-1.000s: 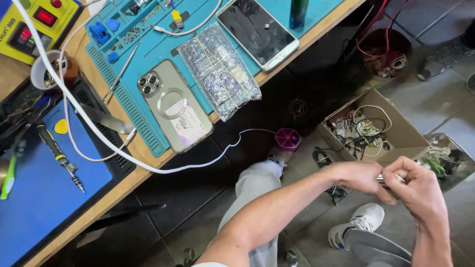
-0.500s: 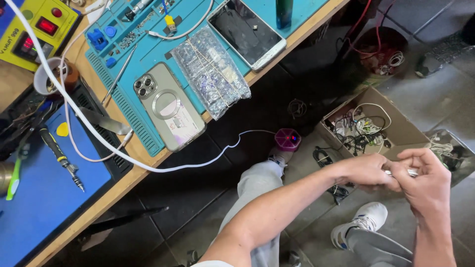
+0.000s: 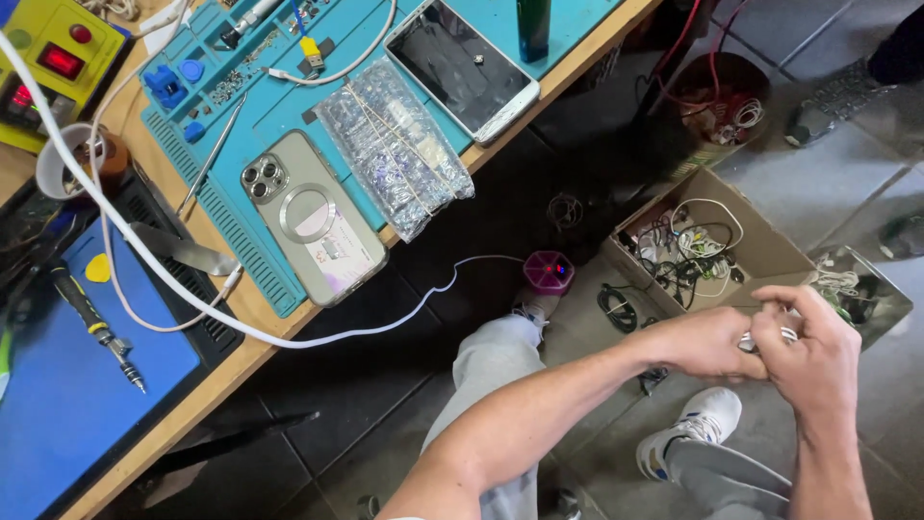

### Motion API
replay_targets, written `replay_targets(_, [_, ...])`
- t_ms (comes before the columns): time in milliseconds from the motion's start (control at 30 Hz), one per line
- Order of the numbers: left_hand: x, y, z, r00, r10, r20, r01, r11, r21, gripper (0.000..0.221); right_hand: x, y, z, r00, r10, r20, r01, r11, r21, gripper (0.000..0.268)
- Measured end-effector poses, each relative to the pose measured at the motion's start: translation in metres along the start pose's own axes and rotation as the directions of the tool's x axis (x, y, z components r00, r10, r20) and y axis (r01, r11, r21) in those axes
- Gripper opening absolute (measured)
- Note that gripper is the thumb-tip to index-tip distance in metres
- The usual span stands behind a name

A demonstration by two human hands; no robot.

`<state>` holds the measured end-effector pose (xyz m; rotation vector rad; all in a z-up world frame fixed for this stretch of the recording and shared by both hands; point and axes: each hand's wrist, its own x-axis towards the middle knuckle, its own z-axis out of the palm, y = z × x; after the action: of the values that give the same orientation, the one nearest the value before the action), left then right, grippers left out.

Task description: The person is organizing various electronic components and cables, including winding a white charging cable and sorting through parts in cardboard boxes.

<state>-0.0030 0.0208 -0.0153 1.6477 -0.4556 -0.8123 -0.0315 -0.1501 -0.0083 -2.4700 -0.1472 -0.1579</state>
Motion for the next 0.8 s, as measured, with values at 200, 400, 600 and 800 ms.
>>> replay_targets(200, [0.001, 0.002, -0.001, 0.996, 0.067, -0.063, -0.074, 0.991, -0.11, 0.054, 0.013, -0.026, -0.006, 0.973, -0.026, 0.229, -0.051, 0.944, 0.326, 0.049])
replay_targets(400, [0.011, -0.026, 0.008, 0.983, 0.126, -0.131, -0.12, 0.991, 0.053, 0.062, 0.012, -0.048, -0.003, 0.963, -0.022, 0.268, -0.065, 0.947, 0.313, 0.056])
replay_targets(600, [0.017, -0.025, 0.007, 0.903, 0.362, -0.23, -0.276, 0.901, 0.335, 0.063, 0.021, -0.07, -0.009, 0.964, -0.033, 0.264, -0.06, 0.94, 0.336, 0.058])
replay_targets(800, [-0.005, 0.014, -0.026, 0.943, 0.206, -0.261, -0.161, 0.97, 0.182, 0.039, 0.052, -0.102, -0.018, 0.967, -0.12, 0.223, 0.109, 0.992, 0.057, 0.04])
